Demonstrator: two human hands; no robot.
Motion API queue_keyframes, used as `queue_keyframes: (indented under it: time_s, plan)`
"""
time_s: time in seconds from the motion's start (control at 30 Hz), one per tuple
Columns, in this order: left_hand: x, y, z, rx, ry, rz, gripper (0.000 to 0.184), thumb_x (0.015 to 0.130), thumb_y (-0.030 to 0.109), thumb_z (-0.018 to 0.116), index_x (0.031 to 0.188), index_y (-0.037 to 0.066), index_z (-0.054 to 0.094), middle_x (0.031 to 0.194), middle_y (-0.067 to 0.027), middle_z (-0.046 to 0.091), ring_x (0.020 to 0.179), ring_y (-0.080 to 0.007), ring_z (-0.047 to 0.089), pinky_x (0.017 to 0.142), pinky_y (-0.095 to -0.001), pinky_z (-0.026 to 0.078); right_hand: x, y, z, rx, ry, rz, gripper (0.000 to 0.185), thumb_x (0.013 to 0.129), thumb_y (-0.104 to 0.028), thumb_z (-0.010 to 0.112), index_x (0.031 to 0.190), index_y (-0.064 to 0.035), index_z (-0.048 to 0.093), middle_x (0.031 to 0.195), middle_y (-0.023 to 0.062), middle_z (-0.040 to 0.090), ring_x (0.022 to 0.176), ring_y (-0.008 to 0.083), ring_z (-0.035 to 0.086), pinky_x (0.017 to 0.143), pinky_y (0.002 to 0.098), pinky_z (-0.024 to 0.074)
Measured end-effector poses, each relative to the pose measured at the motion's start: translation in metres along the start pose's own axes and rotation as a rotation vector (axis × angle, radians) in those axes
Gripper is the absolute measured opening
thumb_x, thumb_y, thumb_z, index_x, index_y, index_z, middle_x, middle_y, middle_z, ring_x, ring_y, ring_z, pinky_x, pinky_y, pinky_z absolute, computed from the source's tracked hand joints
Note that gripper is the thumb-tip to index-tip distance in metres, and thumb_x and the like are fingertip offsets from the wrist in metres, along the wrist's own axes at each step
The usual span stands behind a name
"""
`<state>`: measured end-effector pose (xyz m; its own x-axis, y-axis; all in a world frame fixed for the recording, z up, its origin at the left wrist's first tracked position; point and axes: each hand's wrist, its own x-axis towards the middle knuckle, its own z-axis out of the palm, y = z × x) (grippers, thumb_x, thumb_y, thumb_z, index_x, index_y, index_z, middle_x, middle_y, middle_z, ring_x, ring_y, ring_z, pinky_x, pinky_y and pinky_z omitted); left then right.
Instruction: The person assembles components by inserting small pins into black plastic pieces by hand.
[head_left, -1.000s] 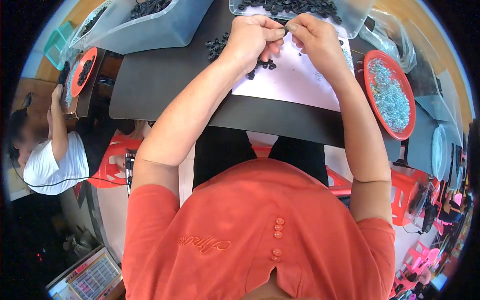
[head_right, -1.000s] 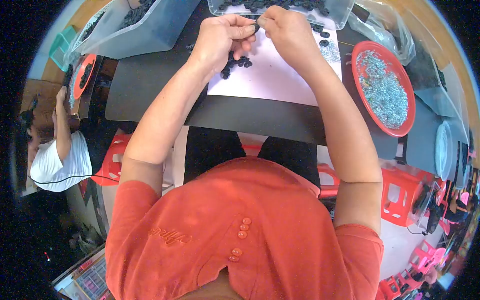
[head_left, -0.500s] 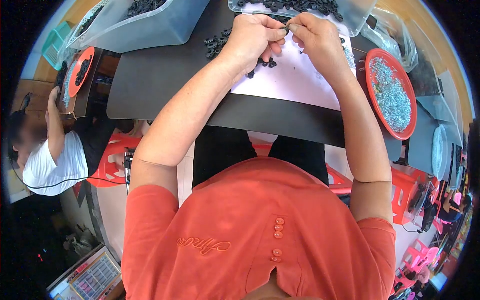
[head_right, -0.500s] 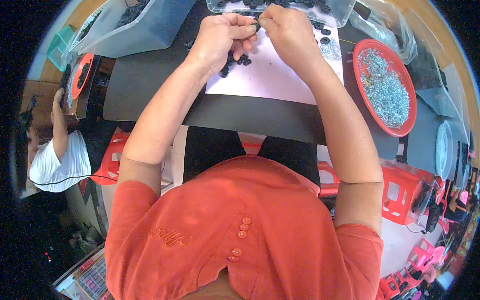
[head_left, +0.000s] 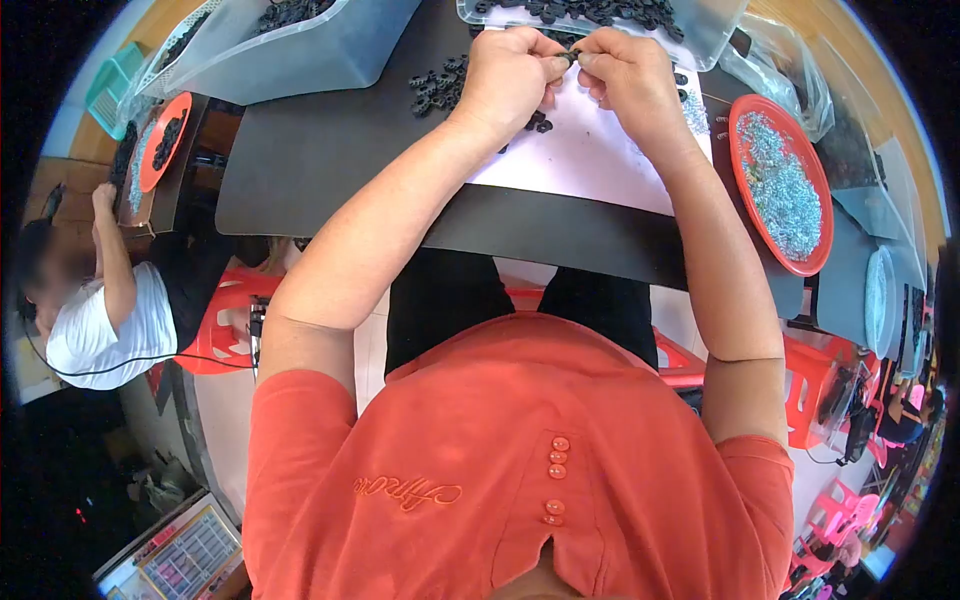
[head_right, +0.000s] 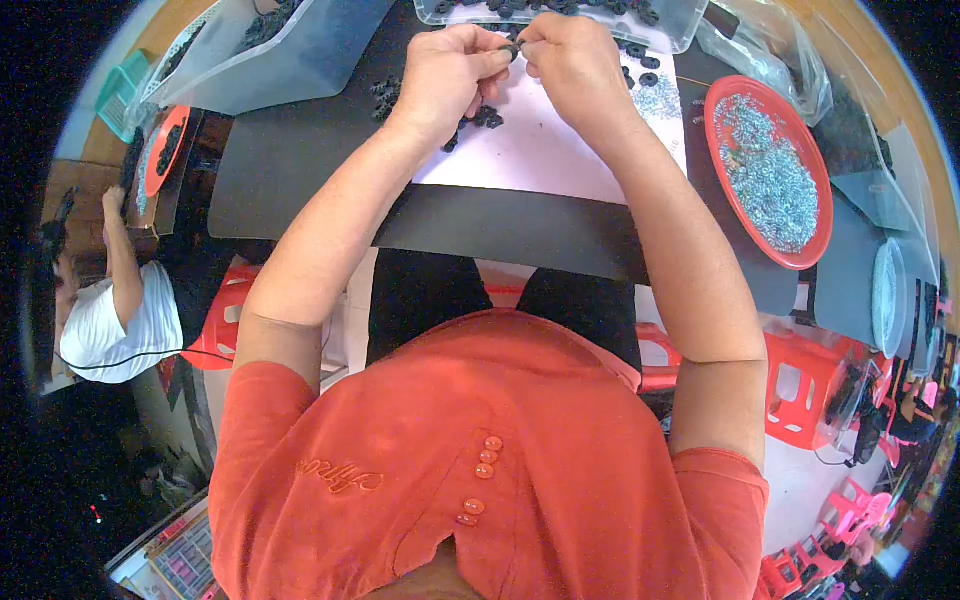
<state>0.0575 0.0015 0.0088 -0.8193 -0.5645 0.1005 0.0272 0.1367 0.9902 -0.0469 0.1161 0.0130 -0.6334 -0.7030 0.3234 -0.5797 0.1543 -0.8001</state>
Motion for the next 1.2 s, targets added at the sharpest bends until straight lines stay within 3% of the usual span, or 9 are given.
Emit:
queue_keyframes:
  time_s: [0.07, 0.17, 0.47, 0.67, 0.77, 0.87, 0.97, 1.07, 1.2]
  plan:
    - [0.001, -0.003, 0.001, 0.023, 0.013, 0.043, 0.004, 0.085, 0.001, 0.065, 0.086, -0.002, 0.067, 0.067, -0.0043, 0.063, 0.049, -0.0078, 0.053, 0.039, -0.0221, 0.038, 0.000, 0.001, 0.000, -0.045, 0.004, -0.062, 0.019, 0.086, -0.012, 0.053, 0.087, 0.0015, 0.066, 0.063, 0.0018, 0.057, 0.056, 0.0079, 0.049, 0.050, 0.0239, 0.0396]
    - [0.002, -0.007, 0.003, 0.042, 0.030, 0.096, 0.002, 0.083, 0.000, 0.066, 0.084, -0.001, 0.068, 0.067, -0.0037, 0.063, 0.050, -0.0078, 0.053, 0.042, -0.0227, 0.040, 0.001, 0.005, 0.001, -0.087, 0.022, -0.150, 0.019, 0.086, -0.012, 0.053, 0.088, 0.0025, 0.066, 0.062, 0.0042, 0.058, 0.056, 0.0096, 0.051, 0.051, 0.0263, 0.0408]
    - [0.003, -0.020, 0.005, -0.013, 0.101, 0.216, 0.001, 0.081, -0.002, 0.067, 0.081, -0.002, 0.067, 0.067, -0.0035, 0.063, 0.052, -0.0068, 0.052, 0.046, -0.0233, 0.043, -0.009, -0.003, 0.022, -0.520, 0.291, -0.439, 0.012, 0.079, -0.010, 0.055, 0.084, -0.0005, 0.061, 0.079, 0.0186, 0.065, 0.068, 0.0383, 0.064, 0.062, 0.0473, 0.0509]
    - [0.001, -0.013, 0.002, -0.016, 0.113, 0.148, 0.003, 0.082, 0.000, 0.066, 0.084, -0.002, 0.067, 0.068, -0.0040, 0.063, 0.052, -0.0080, 0.053, 0.045, -0.0237, 0.043, -0.008, 0.000, 0.025, -0.460, 0.293, -0.467, 0.011, 0.079, -0.007, 0.057, 0.086, 0.0001, 0.061, 0.087, 0.0175, 0.066, 0.077, 0.0365, 0.065, 0.065, 0.0466, 0.0512]
    - [-0.001, 0.001, -0.004, -0.105, 0.065, 0.067, 0.007, 0.084, 0.002, 0.065, 0.086, -0.004, 0.066, 0.069, -0.0059, 0.064, 0.054, -0.0107, 0.058, 0.046, -0.0247, 0.046, -0.004, 0.003, 0.019, -0.322, 0.273, -0.517, 0.023, 0.082, -0.009, 0.063, 0.104, -0.0016, 0.063, 0.081, 0.0156, 0.065, 0.073, 0.0318, 0.065, 0.067, 0.0376, 0.0514]
    - [0.006, -0.001, -0.010, -0.172, 0.031, 0.044, 0.012, 0.085, 0.004, 0.065, 0.089, -0.007, 0.066, 0.073, -0.0103, 0.067, 0.059, -0.0155, 0.064, 0.050, -0.0263, 0.051, -0.011, -0.015, 0.017, -0.295, 0.172, -0.292, 0.032, 0.080, -0.013, 0.067, 0.109, -0.0021, 0.063, 0.084, 0.0128, 0.065, 0.075, 0.0281, 0.065, 0.069, 0.0352, 0.0513]
    - [0.008, -0.003, -0.010, -0.204, 0.019, 0.052, 0.013, 0.085, 0.005, 0.065, 0.090, -0.007, 0.066, 0.076, -0.0113, 0.067, 0.060, -0.0168, 0.065, 0.053, -0.0262, 0.052, -0.014, -0.019, 0.020, -0.389, 0.257, -0.333, 0.035, 0.078, -0.020, 0.071, 0.108, -0.0026, 0.064, 0.088, 0.0108, 0.065, 0.077, 0.0264, 0.065, 0.069, 0.0353, 0.0509]
    - [0.004, 0.003, -0.009, -0.249, 0.000, 0.031, 0.013, 0.085, 0.006, 0.065, 0.090, -0.007, 0.067, 0.075, -0.0117, 0.068, 0.061, -0.0173, 0.065, 0.056, -0.0261, 0.053, -0.008, -0.007, 0.019, -0.513, 0.288, -0.381, 0.035, 0.074, -0.026, 0.072, 0.097, -0.0018, 0.063, 0.094, 0.0143, 0.066, 0.081, 0.0328, 0.066, 0.070, 0.0446, 0.0516]
    - [0.005, 0.002, -0.012, -0.233, -0.057, 0.016, 0.013, 0.086, 0.007, 0.065, 0.086, -0.006, 0.067, 0.073, -0.0112, 0.068, 0.059, -0.0173, 0.064, 0.056, -0.0264, 0.053, -0.005, -0.007, 0.014, -0.646, 0.331, -0.577, 0.029, 0.072, -0.027, 0.073, 0.086, -0.0032, 0.061, 0.082, 0.0118, 0.062, 0.074, 0.0304, 0.063, 0.063, 0.0424, 0.0514]
